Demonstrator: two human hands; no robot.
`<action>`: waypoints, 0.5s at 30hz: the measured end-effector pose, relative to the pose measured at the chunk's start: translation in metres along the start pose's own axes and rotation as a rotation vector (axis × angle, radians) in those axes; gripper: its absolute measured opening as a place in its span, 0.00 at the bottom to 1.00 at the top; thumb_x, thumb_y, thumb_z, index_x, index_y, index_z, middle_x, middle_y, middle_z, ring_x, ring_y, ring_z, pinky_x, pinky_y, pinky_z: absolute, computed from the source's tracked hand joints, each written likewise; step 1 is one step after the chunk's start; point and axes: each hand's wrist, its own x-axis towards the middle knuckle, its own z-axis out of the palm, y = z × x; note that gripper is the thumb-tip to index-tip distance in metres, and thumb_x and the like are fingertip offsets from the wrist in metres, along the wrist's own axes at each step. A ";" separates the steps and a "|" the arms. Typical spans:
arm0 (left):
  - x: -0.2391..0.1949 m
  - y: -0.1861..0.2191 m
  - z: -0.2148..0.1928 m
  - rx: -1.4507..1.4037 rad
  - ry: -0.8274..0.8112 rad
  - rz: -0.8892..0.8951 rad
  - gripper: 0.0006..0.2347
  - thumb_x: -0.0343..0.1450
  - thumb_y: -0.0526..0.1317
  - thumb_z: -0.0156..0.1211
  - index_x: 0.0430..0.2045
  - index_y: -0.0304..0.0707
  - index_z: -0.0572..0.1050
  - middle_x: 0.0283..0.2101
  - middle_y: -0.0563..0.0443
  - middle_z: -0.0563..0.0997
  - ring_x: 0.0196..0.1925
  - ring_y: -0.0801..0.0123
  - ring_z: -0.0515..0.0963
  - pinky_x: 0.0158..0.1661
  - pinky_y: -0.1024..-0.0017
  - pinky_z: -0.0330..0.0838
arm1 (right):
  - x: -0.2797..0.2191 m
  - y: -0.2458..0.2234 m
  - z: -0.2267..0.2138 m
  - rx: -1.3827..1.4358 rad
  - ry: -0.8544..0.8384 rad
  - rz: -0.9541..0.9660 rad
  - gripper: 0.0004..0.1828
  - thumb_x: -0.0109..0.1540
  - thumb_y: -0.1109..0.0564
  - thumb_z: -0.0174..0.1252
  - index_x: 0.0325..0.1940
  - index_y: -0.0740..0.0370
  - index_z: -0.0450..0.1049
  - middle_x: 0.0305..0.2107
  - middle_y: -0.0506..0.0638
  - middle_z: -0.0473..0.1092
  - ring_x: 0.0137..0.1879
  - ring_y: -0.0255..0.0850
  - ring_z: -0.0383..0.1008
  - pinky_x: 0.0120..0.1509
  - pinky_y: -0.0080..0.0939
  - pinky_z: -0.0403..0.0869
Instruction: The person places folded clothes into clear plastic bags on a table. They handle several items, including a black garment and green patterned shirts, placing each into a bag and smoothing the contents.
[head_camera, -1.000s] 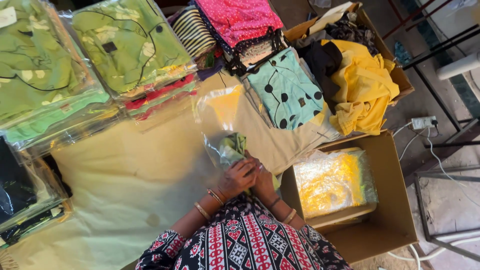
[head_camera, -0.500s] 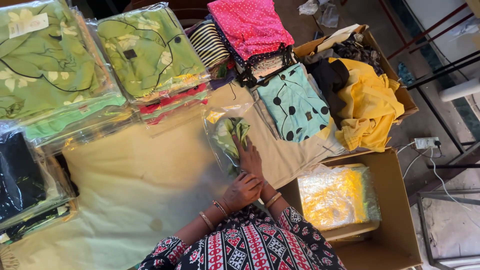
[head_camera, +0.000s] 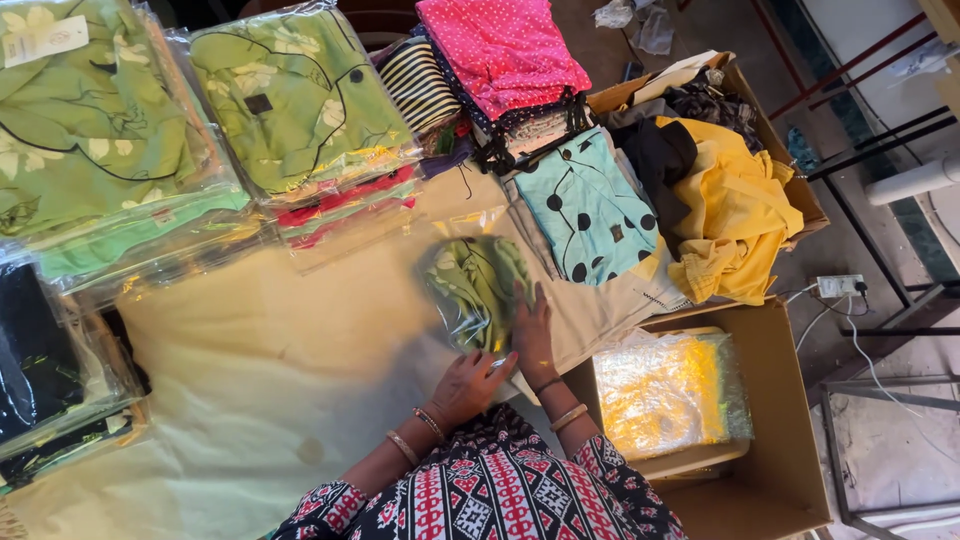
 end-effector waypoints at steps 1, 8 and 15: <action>0.001 0.001 -0.001 -0.001 0.000 0.003 0.27 0.67 0.37 0.56 0.65 0.38 0.68 0.47 0.41 0.74 0.47 0.53 0.73 0.46 0.61 0.71 | -0.001 0.005 0.002 0.000 0.002 0.002 0.36 0.62 0.61 0.48 0.76 0.50 0.57 0.71 0.64 0.56 0.64 0.60 0.65 0.66 0.56 0.67; 0.004 0.004 -0.005 -0.034 0.016 0.038 0.25 0.67 0.36 0.54 0.63 0.33 0.69 0.39 0.45 0.73 0.42 0.57 0.75 0.42 0.64 0.73 | 0.003 0.003 0.005 -0.150 0.066 -0.370 0.33 0.62 0.58 0.52 0.73 0.58 0.61 0.68 0.60 0.58 0.74 0.59 0.59 0.76 0.55 0.61; 0.011 0.006 -0.002 -0.084 0.006 0.039 0.27 0.65 0.35 0.56 0.63 0.33 0.69 0.38 0.44 0.72 0.42 0.55 0.75 0.40 0.64 0.74 | 0.036 -0.034 0.007 -0.005 -0.032 -0.710 0.38 0.62 0.36 0.57 0.74 0.47 0.60 0.72 0.55 0.53 0.77 0.64 0.46 0.77 0.70 0.45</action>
